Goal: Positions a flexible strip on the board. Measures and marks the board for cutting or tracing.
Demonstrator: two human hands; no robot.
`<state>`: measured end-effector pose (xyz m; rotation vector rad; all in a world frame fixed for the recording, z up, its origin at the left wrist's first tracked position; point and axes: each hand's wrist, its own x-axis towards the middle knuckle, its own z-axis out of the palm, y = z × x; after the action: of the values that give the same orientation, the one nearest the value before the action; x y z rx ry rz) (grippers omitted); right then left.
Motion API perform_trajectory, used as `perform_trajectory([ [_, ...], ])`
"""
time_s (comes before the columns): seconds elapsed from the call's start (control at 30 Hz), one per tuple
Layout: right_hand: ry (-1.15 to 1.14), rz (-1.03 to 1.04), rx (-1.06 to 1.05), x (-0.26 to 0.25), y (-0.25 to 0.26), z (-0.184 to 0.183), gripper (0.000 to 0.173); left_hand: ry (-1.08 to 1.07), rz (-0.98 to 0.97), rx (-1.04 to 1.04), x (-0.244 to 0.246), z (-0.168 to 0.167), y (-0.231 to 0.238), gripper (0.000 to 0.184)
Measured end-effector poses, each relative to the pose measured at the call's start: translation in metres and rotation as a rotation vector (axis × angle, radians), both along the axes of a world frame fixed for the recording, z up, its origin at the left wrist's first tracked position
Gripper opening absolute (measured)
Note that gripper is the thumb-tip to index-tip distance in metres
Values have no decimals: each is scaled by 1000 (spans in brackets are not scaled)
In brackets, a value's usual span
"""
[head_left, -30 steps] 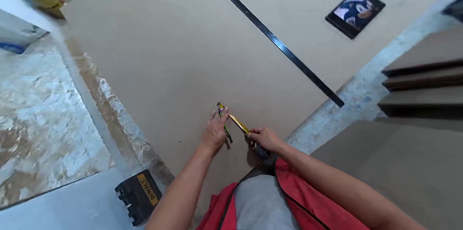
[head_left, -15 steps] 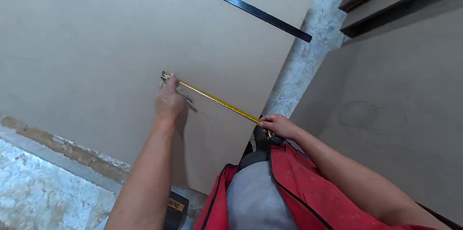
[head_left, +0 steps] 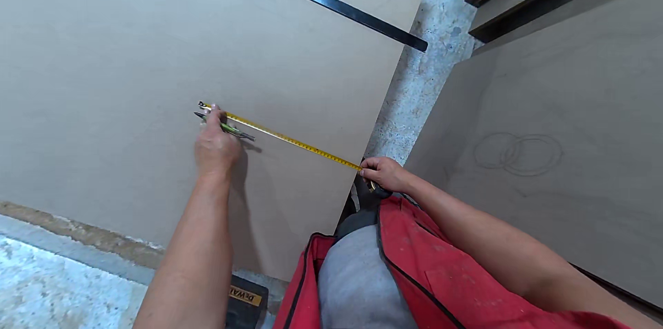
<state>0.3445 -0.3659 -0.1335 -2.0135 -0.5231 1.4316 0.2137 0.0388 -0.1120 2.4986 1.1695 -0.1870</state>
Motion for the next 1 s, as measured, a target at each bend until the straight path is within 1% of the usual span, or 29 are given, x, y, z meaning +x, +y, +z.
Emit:
perform_trajectory([
  [0.2,9,3,7,3,0,0,23,36,74,-23,12,15,33,41],
  [0.33,14,15,7,4,0,1,24,66,120,-36,21,20,46,40],
  [0.47,17,22,7,5,0,1,24,68,143,-28,24,22,49,39],
  [0.67,30,45,-9,9,1,4,25,117,198,-28,31,24,58,42],
  [0.87,30,56,-35,17,2,8,25,70,156,-25,28,24,63,40],
  [1.0,13,55,-33,16,3,8,25,82,164,-32,27,25,63,41],
])
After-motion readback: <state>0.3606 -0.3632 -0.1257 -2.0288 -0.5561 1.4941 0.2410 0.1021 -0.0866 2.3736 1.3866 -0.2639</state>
